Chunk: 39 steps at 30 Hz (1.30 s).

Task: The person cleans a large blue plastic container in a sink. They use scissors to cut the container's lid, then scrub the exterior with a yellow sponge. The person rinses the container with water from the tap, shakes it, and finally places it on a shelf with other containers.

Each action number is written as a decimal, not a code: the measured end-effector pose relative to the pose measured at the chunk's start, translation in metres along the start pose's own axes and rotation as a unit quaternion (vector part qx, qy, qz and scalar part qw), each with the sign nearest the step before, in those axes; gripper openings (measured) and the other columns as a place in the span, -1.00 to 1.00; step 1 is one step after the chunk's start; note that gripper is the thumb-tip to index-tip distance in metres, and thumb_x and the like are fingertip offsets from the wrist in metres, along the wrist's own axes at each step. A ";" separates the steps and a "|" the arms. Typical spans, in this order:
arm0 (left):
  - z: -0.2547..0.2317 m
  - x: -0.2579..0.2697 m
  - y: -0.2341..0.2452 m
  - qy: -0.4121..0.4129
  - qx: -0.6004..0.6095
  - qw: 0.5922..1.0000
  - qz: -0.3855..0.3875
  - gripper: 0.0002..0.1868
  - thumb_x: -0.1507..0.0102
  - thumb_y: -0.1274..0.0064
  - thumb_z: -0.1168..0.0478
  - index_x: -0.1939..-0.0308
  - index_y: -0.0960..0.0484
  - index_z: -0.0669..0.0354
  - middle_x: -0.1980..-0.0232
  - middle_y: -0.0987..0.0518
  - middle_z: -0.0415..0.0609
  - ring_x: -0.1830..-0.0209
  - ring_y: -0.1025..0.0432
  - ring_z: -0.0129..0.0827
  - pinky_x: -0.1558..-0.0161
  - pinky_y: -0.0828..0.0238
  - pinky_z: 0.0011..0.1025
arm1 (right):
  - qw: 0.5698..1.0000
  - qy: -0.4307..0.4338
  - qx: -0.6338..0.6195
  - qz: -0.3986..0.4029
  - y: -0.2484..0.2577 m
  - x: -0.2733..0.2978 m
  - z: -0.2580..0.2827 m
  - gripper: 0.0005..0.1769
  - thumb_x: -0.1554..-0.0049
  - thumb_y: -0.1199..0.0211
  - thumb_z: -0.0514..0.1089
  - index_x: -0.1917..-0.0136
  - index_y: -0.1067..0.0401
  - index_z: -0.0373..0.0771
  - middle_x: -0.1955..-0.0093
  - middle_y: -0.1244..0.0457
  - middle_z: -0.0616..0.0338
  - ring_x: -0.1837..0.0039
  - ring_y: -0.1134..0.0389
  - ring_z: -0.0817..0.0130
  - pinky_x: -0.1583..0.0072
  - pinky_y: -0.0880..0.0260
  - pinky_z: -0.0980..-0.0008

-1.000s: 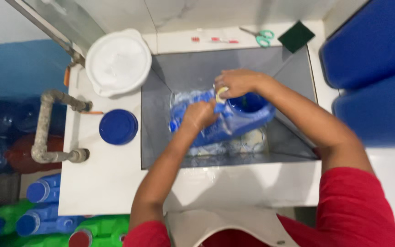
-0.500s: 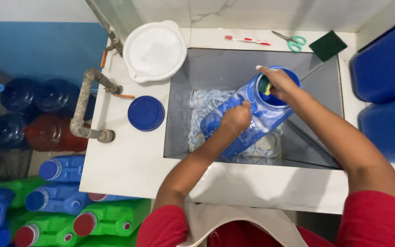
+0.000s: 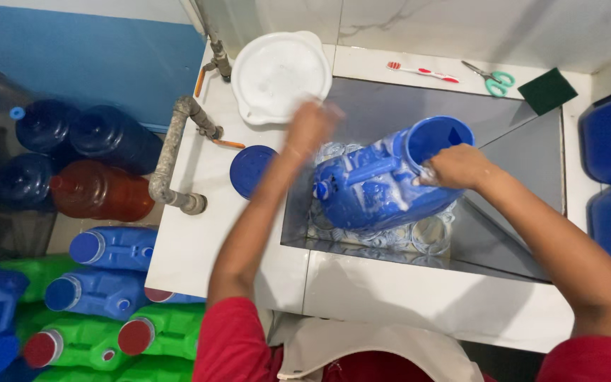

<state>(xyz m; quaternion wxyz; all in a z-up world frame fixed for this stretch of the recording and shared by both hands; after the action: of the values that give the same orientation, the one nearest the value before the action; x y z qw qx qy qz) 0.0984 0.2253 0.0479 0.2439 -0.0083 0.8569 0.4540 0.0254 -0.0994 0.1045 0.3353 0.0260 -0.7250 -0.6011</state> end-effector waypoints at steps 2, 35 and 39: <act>0.087 -0.020 0.046 -0.006 -0.273 0.948 -0.161 -0.70 -0.35 0.07 0.22 0.40 -0.69 0.24 0.25 -0.61 0.22 0.05 -0.46 0.06 -0.12 -0.30 -0.04 | 1.000 -0.015 0.006 -0.005 -0.012 0.011 0.001 -0.34 -0.05 -0.11 0.55 -0.11 -0.58 0.08 0.10 -0.44 0.06 0.00 -0.47 -0.01 -0.06 -0.48 0.06; -0.143 0.079 -0.081 -0.057 -0.004 0.966 0.251 -0.29 -0.33 0.14 -0.30 -0.16 -0.49 0.31 0.19 -0.66 0.22 0.23 -0.58 0.09 0.19 -0.50 0.01 | 0.969 -0.103 -0.067 -0.216 0.014 0.038 -0.059 -0.33 -0.25 0.04 0.48 -0.05 -0.63 -0.03 0.28 -0.39 -0.05 0.18 -0.45 -0.04 0.08 -0.44 -0.02; -0.122 0.088 -0.093 -0.007 -0.018 0.982 0.185 -0.32 -0.38 0.22 -0.32 -0.15 -0.49 0.24 0.31 -0.67 0.19 0.30 -0.56 0.15 0.24 -0.51 0.06 | 0.852 0.106 -0.163 -0.485 0.067 -0.016 0.008 -0.64 -0.23 -0.21 0.07 -0.10 -0.51 -0.25 -0.04 -0.39 -0.08 -0.14 -0.40 -0.06 -0.20 -0.37 -0.03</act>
<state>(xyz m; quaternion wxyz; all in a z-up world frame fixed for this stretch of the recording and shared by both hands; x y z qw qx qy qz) -0.0075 0.0941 -0.0044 0.1610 0.1493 0.8336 0.5068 0.0583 -0.0665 0.1566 0.0753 0.3833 -0.4718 -0.7904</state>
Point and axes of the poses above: each hand's wrist, its own x-axis away from the middle knuckle, its own y-axis out of the back of the hand, z = x × y, the point moved 2 cm from there along -x, towards the middle knuckle
